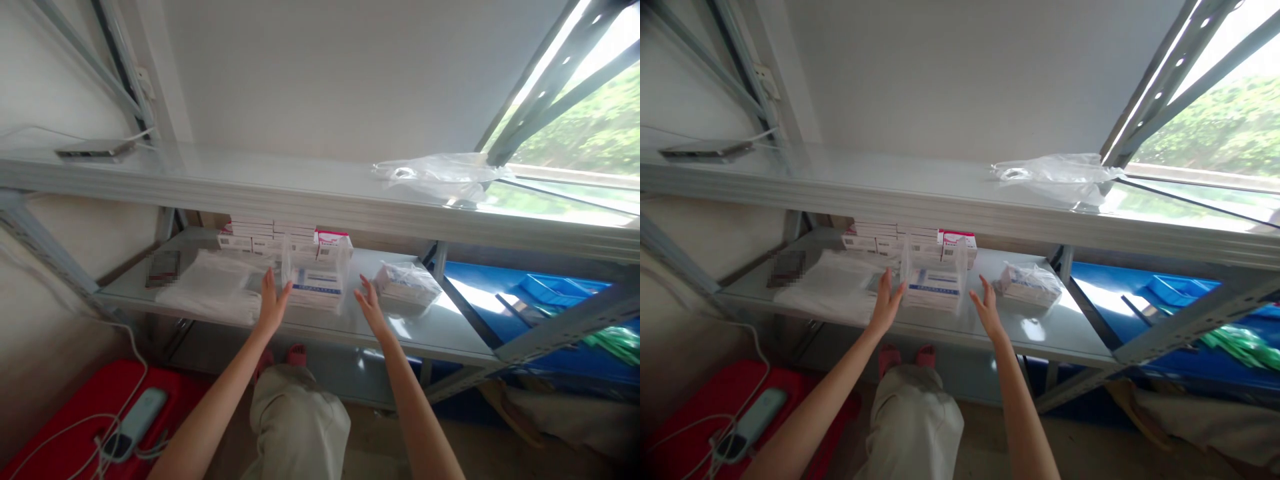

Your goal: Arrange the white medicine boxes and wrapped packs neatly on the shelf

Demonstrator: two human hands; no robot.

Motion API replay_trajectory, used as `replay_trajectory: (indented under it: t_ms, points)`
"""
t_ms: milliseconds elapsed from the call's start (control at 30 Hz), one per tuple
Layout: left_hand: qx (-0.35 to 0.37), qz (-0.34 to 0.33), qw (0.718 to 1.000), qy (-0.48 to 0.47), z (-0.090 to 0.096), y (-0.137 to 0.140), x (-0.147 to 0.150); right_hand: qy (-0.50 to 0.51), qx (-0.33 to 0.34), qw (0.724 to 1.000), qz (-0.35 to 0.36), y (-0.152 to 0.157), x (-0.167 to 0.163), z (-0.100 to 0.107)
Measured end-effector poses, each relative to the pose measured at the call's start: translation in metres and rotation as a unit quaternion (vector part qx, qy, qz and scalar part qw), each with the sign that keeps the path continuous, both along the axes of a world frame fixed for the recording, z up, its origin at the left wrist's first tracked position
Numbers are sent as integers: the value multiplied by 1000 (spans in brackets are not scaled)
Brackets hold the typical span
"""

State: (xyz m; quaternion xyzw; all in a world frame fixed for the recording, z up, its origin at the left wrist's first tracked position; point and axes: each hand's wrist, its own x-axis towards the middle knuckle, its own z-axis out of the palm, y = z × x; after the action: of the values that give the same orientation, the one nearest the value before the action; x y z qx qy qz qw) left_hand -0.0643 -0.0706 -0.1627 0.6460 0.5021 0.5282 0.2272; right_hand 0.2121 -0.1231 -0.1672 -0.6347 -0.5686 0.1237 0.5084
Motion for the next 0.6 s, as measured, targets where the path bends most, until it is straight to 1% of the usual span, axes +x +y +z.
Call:
replay_trajectory:
  t_ms: [67,133,200,267,333,400,467,533,600]
  points:
    - [-38,-5,998,-47,24,26,4,67,10,997,28,28,-1,22]
    - [-104,-23,990,-93,45,52,11,120,0,989,81,56,-10,45]
    - [-130,-83,979,-134,60,71,16,139,-9,981,134,78,-22,64]
    - [-115,-146,971,-152,68,80,18,132,2,978,162,91,-31,76]
    - [-87,-174,969,-149,71,81,15,122,22,978,168,94,-37,80]
    - [-65,-167,972,-153,72,78,9,124,47,978,163,90,-39,78]
    - [-49,-159,970,-177,74,74,4,137,73,977,149,82,-39,75]
    - [-42,-174,961,-210,78,70,4,153,93,974,138,76,-40,74]
    - [-37,-198,951,-233,82,67,8,156,92,974,139,73,-43,76]
